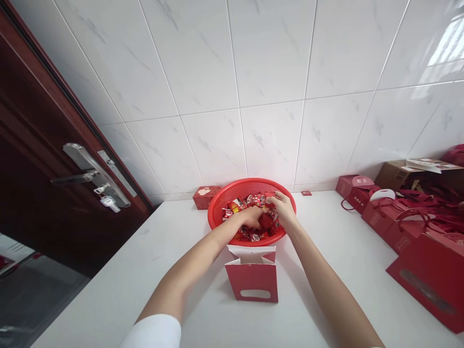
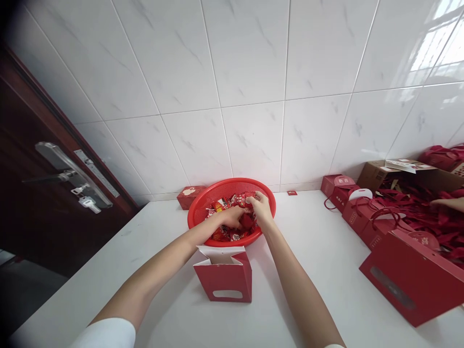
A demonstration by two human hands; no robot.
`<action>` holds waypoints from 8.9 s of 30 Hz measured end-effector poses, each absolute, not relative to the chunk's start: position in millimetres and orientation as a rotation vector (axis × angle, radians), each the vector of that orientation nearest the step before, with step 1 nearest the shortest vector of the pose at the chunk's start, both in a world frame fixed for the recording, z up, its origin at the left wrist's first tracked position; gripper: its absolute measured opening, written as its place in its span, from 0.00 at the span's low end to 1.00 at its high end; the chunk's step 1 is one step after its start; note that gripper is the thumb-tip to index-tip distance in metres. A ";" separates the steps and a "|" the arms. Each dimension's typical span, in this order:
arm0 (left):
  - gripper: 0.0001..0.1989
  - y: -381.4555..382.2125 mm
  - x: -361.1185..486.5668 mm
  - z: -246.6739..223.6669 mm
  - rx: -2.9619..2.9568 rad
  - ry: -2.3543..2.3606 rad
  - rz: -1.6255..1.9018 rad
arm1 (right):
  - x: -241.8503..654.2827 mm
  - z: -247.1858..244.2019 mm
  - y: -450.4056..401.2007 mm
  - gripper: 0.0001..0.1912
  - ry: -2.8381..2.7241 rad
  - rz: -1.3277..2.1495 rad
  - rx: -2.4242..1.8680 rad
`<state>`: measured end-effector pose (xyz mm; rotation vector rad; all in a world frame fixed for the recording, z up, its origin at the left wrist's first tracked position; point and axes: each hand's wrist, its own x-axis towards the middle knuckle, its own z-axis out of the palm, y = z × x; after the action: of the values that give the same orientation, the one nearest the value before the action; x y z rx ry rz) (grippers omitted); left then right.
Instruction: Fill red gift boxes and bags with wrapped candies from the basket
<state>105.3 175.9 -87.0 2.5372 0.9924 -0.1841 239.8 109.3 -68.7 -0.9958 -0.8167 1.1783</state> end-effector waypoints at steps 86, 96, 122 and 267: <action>0.24 183.5 84.3 -51.4 1.616 0.757 0.878 | 242.5 -69.6 113.5 0.17 -0.680 1.091 -0.952; 0.32 188.1 86.3 -58.1 1.443 0.731 1.050 | 243.1 -70.0 114.4 0.18 -0.678 1.112 -0.933; 0.29 177.9 84.9 -48.1 1.438 0.746 0.889 | 244.8 -71.6 118.5 0.11 -0.683 1.237 -0.955; 0.13 174.9 79.8 -54.4 2.371 1.733 -0.334 | 250.7 -75.3 129.6 0.12 -0.445 1.045 -0.869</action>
<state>79.8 174.9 -54.4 2.3707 1.7326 -0.3340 250.7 129.6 -75.3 -0.8692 -0.4450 1.0445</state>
